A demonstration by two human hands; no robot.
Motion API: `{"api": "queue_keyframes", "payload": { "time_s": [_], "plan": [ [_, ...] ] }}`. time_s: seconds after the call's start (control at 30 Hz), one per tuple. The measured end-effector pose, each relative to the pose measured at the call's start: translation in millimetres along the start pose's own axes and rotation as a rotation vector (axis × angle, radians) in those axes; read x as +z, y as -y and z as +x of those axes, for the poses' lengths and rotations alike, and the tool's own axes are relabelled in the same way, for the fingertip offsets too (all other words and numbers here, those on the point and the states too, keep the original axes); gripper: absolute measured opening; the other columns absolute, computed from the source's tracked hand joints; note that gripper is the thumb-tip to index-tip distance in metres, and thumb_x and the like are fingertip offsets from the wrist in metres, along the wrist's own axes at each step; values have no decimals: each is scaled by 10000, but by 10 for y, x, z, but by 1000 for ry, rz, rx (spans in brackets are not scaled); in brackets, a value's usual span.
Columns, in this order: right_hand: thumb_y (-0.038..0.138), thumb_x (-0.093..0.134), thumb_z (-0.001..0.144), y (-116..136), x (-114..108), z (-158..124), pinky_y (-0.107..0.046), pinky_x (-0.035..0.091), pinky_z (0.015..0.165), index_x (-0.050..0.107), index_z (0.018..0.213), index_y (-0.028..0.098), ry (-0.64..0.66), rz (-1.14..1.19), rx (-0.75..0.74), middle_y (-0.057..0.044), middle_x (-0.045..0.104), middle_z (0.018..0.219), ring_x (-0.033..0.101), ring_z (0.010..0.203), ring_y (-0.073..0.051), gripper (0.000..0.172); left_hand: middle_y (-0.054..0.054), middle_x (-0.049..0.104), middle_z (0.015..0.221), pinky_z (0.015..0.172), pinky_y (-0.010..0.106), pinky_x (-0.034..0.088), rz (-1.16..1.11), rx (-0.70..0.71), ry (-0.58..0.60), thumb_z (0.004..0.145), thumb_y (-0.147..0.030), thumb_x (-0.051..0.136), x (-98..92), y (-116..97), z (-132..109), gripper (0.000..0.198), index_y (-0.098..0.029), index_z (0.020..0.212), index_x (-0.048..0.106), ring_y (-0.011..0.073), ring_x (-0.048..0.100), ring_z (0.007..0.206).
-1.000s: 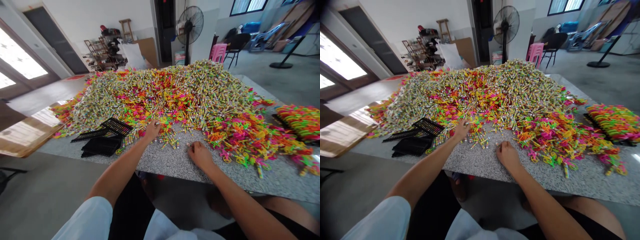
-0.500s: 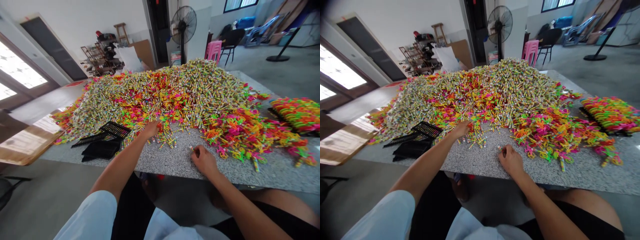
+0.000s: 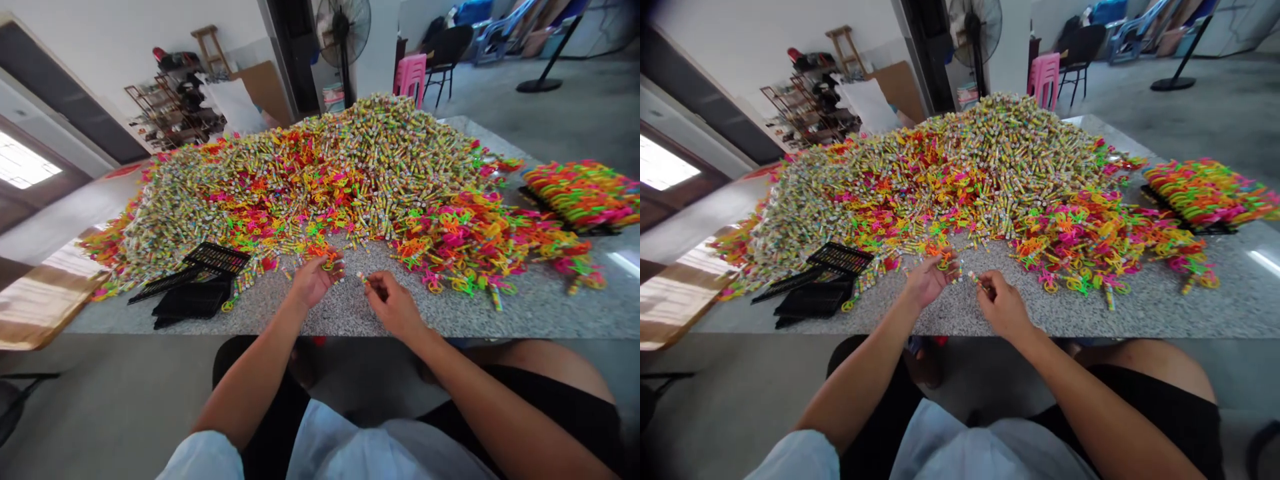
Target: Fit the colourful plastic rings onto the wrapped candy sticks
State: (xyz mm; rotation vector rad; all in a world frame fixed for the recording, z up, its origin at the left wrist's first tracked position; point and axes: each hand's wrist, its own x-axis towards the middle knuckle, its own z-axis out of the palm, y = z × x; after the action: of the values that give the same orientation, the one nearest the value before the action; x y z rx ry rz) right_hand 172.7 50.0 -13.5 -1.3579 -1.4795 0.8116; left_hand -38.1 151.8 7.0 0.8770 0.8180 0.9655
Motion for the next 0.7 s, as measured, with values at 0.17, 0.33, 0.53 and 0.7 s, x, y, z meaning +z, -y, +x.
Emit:
{"api": "queue_keyframes", "payload": {
  "time_s": [0.17,0.33,0.53,0.7],
  "plan": [
    [387,549,965,-33,-38,-23,-337,526,768,588,1177,228,-37,50,11,-59,728,984,676,808,-202,268,106,739,1056,685,275,556,41,-156,130,846,-327,726,326,290,-147,343,-166,1140,651,159,702,801],
    [428,568,954,-166,-71,34,-337,531,759,609,1148,209,-91,88,38,-74,729,993,673,810,-206,296,90,738,1065,586,249,484,182,-127,151,866,-432,704,350,354,-197,335,-195,1078,595,141,672,708],
    [412,564,971,-84,-46,-7,-349,536,837,607,1171,224,-54,49,5,-84,733,1049,697,897,-222,278,6,691,793,621,262,413,837,93,21,866,-389,666,322,451,-196,191,-211,919,714,146,584,660],
    [363,555,976,-87,-43,-19,-342,531,855,617,1190,223,-44,39,-21,-83,735,1103,697,922,-217,263,-12,644,722,633,269,372,1016,183,-37,859,-379,669,336,505,-215,168,-223,841,727,151,548,666]
  ]
}}
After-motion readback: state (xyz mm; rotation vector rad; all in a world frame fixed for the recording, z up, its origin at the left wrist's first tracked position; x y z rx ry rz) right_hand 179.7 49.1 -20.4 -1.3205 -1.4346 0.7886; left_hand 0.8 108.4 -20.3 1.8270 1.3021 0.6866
